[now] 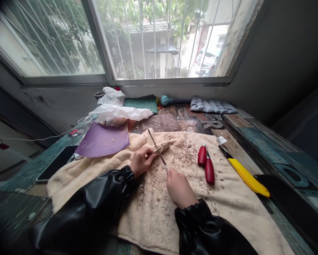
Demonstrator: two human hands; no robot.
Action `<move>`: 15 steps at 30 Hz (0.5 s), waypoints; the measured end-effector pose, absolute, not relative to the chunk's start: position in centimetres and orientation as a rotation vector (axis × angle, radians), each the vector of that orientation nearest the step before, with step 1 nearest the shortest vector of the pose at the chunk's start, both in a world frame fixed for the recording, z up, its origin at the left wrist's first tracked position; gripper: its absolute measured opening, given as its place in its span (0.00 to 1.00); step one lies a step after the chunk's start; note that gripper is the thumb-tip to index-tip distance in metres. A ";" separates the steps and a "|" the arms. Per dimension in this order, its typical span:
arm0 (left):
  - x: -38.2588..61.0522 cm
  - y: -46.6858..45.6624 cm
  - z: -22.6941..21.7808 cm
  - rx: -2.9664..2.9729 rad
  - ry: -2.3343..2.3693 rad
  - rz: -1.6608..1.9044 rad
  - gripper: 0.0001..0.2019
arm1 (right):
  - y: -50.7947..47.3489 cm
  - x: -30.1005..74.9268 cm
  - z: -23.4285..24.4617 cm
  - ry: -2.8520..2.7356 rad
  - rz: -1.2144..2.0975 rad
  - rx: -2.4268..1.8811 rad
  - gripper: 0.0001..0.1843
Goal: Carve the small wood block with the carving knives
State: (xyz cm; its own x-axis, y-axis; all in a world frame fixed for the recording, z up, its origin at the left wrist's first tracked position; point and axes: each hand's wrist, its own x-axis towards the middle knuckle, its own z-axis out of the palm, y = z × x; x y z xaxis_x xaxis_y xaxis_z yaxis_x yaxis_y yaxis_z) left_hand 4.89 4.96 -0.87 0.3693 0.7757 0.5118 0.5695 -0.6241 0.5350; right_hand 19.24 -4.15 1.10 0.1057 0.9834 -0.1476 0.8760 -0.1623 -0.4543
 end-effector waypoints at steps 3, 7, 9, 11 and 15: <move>5.1 4.5 -0.9 2.457 1.014 1.049 0.03 | -3.1 19.2 1.2 -1.830 0.577 -2.153 0.16; 5.6 3.9 -0.9 2.481 1.073 1.048 0.03 | -2.1 19.0 1.4 -1.830 0.560 -2.159 0.16; 5.7 4.0 -0.9 2.466 1.161 1.073 0.04 | -2.5 19.0 1.3 -1.841 0.563 -2.151 0.16; 5.5 4.3 -1.0 2.429 1.247 1.105 0.04 | -3.2 19.1 1.3 -1.859 0.581 -2.131 0.15; 4.9 5.1 -1.0 2.377 1.269 1.122 0.04 | -4.3 19.4 1.1 -1.876 0.637 -2.097 0.15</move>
State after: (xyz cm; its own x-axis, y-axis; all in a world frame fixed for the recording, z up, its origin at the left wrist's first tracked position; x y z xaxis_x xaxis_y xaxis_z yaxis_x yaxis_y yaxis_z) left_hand 4.90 5.10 -1.02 0.3348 0.7845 0.5220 0.6146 -0.6017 0.5102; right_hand 19.41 -4.32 1.06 0.0724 0.9859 -0.1511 0.8738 -0.1357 -0.4670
